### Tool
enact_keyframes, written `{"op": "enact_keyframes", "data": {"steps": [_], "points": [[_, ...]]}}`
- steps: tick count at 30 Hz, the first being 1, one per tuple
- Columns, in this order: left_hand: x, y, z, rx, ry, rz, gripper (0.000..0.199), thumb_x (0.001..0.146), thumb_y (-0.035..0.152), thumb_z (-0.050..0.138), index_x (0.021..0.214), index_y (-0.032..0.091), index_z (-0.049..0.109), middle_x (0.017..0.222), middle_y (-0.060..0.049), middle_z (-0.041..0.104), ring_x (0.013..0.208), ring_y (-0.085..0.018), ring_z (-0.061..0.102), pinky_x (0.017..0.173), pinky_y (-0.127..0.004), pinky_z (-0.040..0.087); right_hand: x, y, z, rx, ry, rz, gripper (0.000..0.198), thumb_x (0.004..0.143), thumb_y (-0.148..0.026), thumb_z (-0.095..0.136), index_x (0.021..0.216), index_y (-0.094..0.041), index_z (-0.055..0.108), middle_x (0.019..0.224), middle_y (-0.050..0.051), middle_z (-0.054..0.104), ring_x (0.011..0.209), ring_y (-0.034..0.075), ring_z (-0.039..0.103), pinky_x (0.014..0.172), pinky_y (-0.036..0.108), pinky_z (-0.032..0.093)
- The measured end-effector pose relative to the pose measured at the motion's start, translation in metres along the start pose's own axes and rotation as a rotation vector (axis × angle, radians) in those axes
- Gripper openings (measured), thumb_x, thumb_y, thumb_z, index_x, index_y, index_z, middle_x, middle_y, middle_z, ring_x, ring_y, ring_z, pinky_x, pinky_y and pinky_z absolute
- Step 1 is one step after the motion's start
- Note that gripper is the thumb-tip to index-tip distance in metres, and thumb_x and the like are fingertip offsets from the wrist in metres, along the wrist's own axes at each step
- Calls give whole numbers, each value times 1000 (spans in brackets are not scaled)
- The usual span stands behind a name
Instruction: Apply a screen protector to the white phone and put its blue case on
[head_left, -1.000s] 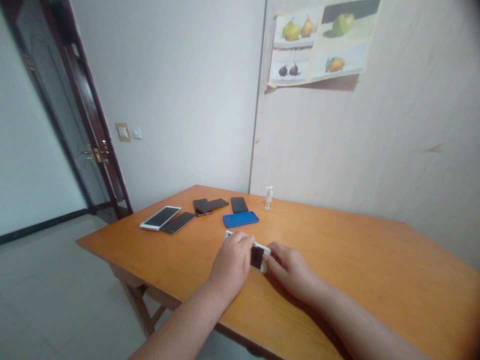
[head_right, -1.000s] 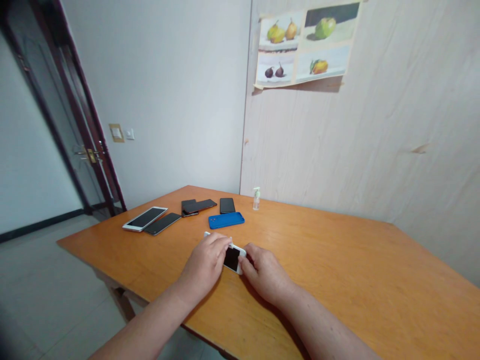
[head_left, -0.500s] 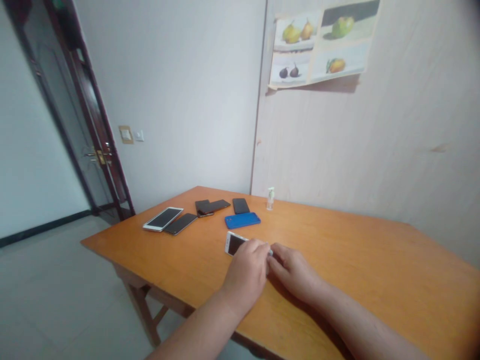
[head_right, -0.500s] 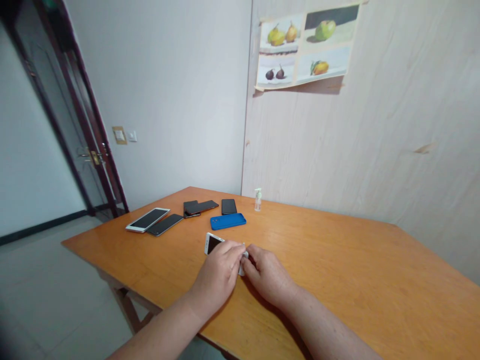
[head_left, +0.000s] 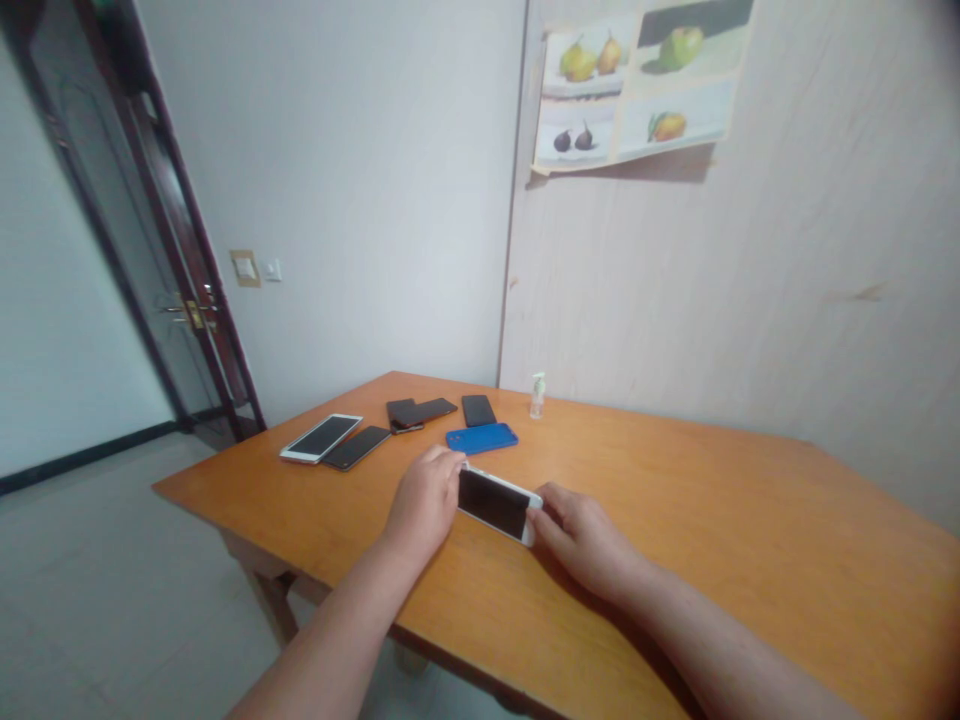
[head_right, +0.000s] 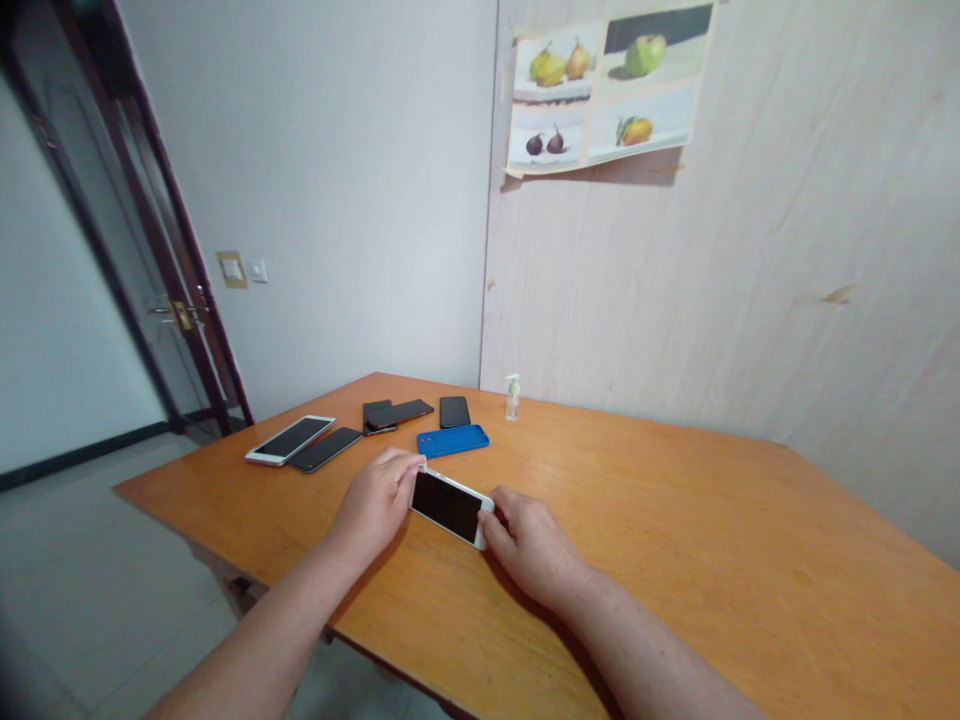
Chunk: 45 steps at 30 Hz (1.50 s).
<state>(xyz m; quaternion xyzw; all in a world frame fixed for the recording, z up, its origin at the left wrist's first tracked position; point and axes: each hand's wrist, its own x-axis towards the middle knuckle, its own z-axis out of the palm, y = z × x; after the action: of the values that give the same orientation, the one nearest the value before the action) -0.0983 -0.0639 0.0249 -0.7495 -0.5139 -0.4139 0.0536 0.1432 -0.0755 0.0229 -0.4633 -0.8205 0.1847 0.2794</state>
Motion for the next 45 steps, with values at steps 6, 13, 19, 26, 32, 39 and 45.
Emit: {"op": "enact_keyframes", "data": {"steps": [6,13,19,26,32,39,45], "points": [[-7,34,9,-27,-39,42,25,96,13,41,100,18,66,98,-9,64,95,-22,61,86,-35,49,0,-1,1,1,16,-15,25,95,-36,44,77,-21,52,70,0,62,64,15,55,58,26,35],[-18,86,23,-83,-156,146,20,96,15,44,95,20,63,95,-7,62,92,-22,60,83,-35,49,-1,3,3,72,23,-88,21,95,-33,45,80,-21,52,75,1,64,69,16,58,62,26,38],[-7,48,12,-43,-112,83,24,95,13,45,103,20,66,99,-7,64,95,-21,61,85,-32,49,0,2,1,13,5,-20,24,96,-36,44,79,-21,53,72,1,63,66,15,56,59,26,35],[1,11,14,-91,-13,20,26,97,15,43,103,19,68,102,-7,66,96,-20,63,87,-32,49,4,6,4,4,12,43,24,96,-37,43,79,-21,50,74,2,64,66,15,57,59,26,34],[2,9,29,-124,-45,-1,26,95,13,44,103,18,68,103,-9,67,96,-20,63,88,-33,50,9,11,5,-151,4,168,27,95,-41,44,79,-21,52,74,2,65,65,15,55,58,26,29],[-2,7,36,-88,-148,-28,24,93,9,46,94,18,69,96,-8,66,92,-20,63,83,-31,49,13,10,2,-260,-26,245,23,92,-38,47,80,-20,54,78,5,67,68,15,54,58,27,27],[-4,4,37,-70,-163,-22,24,93,9,46,94,18,69,94,-7,65,89,-19,62,81,-29,48,13,10,2,-270,-37,254,24,91,-41,48,80,-20,56,80,5,68,69,16,55,58,27,28]]}}
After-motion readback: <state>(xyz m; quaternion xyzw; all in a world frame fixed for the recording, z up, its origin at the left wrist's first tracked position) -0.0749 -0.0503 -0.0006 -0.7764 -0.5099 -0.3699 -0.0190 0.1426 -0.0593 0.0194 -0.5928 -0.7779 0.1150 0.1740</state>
